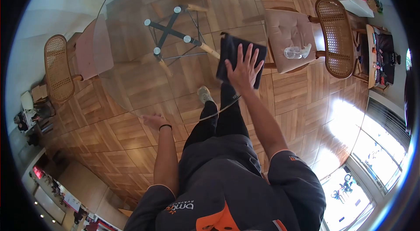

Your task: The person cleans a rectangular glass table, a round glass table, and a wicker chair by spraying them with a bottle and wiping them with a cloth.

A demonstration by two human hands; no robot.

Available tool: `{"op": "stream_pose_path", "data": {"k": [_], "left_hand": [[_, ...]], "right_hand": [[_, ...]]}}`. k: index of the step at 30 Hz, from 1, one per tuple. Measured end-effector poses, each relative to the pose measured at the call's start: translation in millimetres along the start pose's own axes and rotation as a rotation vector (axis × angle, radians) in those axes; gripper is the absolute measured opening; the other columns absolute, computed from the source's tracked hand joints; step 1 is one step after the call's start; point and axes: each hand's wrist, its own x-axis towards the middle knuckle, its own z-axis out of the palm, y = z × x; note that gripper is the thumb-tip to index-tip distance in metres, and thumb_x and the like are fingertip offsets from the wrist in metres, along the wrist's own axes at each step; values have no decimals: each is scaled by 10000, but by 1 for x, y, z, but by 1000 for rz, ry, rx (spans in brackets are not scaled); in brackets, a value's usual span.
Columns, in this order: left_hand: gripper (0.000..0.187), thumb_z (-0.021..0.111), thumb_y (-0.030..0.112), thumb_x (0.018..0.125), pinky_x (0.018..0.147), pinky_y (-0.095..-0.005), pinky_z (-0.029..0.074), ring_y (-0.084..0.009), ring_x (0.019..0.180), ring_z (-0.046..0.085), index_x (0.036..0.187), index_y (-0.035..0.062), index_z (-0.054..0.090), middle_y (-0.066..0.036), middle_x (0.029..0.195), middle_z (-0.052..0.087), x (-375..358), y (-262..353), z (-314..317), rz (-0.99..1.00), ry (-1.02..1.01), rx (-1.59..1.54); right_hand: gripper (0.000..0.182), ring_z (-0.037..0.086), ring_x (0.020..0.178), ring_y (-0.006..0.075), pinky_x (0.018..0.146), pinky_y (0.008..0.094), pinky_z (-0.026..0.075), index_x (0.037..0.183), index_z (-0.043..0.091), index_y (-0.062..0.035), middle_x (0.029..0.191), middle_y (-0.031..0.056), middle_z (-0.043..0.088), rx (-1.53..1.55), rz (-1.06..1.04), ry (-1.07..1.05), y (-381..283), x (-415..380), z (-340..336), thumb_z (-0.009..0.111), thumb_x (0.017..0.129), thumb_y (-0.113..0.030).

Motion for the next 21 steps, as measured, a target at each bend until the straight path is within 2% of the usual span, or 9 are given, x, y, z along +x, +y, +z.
{"op": "stream_pose_path", "data": {"k": [6, 9, 12, 15, 19, 21], "left_hand": [[712, 245, 608, 1028, 715, -425, 543, -334, 882, 660, 1339, -11, 409, -254, 1103, 629, 10, -10, 1, 52, 97, 120], [707, 267, 618, 1020, 706, -418, 543, -324, 837, 656, 1346, 9, 418, -225, 1056, 642, 12, -10, 4, 65, 126, 134], [703, 284, 622, 1014, 708, -407, 547, -312, 845, 647, 1373, 31, 410, -208, 1063, 638, 4, -4, 5, 55, 126, 191], [689, 301, 614, 1013, 720, -398, 555, -303, 901, 646, 1385, 43, 407, -205, 1091, 633, 12, -11, 1, 77, 122, 228], [673, 321, 602, 1014, 754, -402, 564, -308, 963, 652, 1381, 44, 413, -209, 1118, 637, 10, -7, 5, 16, 159, 209], [666, 330, 595, 1015, 765, -408, 567, -314, 973, 655, 1372, 40, 421, -216, 1128, 638, 17, -10, 6, -3, 171, 193]], "right_hand": [[805, 180, 1491, 429, 1130, 697, 183, 1563, 295, -187, 1633, 171, 180, -63, -19, 108, 44, 150, 6, 500, 928, -635], [799, 225, 1472, 436, 1137, 653, 235, 1553, 311, -182, 1614, 187, 219, 43, -49, 168, 60, 221, 18, 495, 928, -644], [784, 263, 1451, 445, 1136, 613, 275, 1543, 327, -162, 1592, 202, 261, 178, -94, 184, 64, 255, 24, 492, 936, -629], [777, 269, 1446, 448, 1149, 584, 270, 1542, 328, -136, 1588, 216, 268, 9, -177, 232, 60, 229, 20, 494, 945, -604], [801, 228, 1464, 455, 1172, 591, 212, 1544, 330, -122, 1608, 213, 234, -27, -222, 49, 38, 128, -7, 543, 919, -575], [824, 202, 1481, 434, 1176, 597, 194, 1545, 332, -125, 1618, 197, 220, -13, -232, -114, 25, 64, -14, 565, 901, -582]]}}
